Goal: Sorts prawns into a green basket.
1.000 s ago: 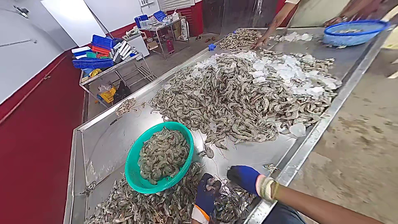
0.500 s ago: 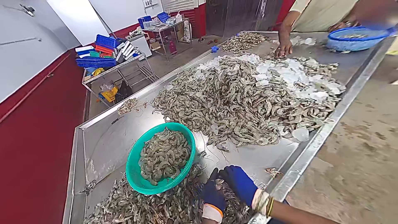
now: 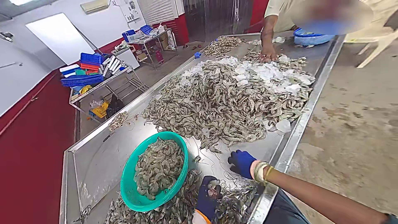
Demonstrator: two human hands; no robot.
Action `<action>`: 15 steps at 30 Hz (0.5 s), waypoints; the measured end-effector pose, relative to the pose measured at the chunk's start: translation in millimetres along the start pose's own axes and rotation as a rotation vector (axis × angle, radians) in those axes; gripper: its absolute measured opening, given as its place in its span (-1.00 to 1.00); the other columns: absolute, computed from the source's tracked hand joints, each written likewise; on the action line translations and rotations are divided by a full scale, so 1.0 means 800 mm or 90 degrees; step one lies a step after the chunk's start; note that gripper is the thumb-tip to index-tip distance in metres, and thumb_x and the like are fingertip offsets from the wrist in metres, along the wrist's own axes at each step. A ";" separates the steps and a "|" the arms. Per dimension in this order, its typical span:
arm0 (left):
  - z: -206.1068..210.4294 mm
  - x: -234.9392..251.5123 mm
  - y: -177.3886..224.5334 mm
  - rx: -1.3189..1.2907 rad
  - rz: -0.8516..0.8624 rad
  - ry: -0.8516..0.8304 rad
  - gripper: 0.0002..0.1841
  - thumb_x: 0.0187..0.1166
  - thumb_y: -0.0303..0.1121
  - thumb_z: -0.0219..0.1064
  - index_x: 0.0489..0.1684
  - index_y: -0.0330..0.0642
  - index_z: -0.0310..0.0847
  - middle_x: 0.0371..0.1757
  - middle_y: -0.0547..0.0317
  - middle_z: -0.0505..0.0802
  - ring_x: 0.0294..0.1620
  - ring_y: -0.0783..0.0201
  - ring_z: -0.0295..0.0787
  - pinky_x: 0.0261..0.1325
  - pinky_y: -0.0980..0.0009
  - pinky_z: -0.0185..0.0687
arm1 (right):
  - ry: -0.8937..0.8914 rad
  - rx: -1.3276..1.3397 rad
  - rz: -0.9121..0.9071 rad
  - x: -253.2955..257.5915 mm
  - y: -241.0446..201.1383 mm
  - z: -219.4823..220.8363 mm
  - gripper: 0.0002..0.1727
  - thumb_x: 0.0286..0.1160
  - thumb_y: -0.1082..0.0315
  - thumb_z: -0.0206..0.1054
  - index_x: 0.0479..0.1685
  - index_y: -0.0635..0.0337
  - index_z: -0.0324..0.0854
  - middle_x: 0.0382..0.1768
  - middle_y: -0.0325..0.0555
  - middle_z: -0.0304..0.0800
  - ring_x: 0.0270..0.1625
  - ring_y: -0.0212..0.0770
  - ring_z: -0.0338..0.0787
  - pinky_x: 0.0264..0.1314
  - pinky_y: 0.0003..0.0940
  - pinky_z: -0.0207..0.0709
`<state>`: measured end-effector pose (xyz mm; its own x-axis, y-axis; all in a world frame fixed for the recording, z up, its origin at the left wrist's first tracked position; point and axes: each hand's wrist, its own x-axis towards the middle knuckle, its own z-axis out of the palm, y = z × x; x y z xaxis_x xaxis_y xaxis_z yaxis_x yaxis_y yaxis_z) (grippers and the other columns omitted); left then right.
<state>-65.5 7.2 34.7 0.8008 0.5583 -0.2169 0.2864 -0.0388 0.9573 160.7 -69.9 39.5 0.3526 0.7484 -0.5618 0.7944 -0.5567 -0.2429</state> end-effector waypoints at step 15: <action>0.012 0.006 -0.003 0.256 -0.022 0.136 -0.49 0.43 -0.69 0.28 0.42 -0.24 0.65 0.29 -0.11 0.83 0.32 0.00 0.78 0.48 0.01 0.59 | 0.051 0.039 -0.037 -0.048 -0.117 0.047 -0.62 0.65 0.38 0.25 0.36 0.38 0.59 0.33 0.29 0.67 0.39 0.33 0.66 0.41 0.24 0.51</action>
<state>-57.1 2.0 29.8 0.6731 0.7215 -0.1622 0.5261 -0.3130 0.7907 54.4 -60.3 53.7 0.3465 0.8055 -0.4808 0.7845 -0.5299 -0.3223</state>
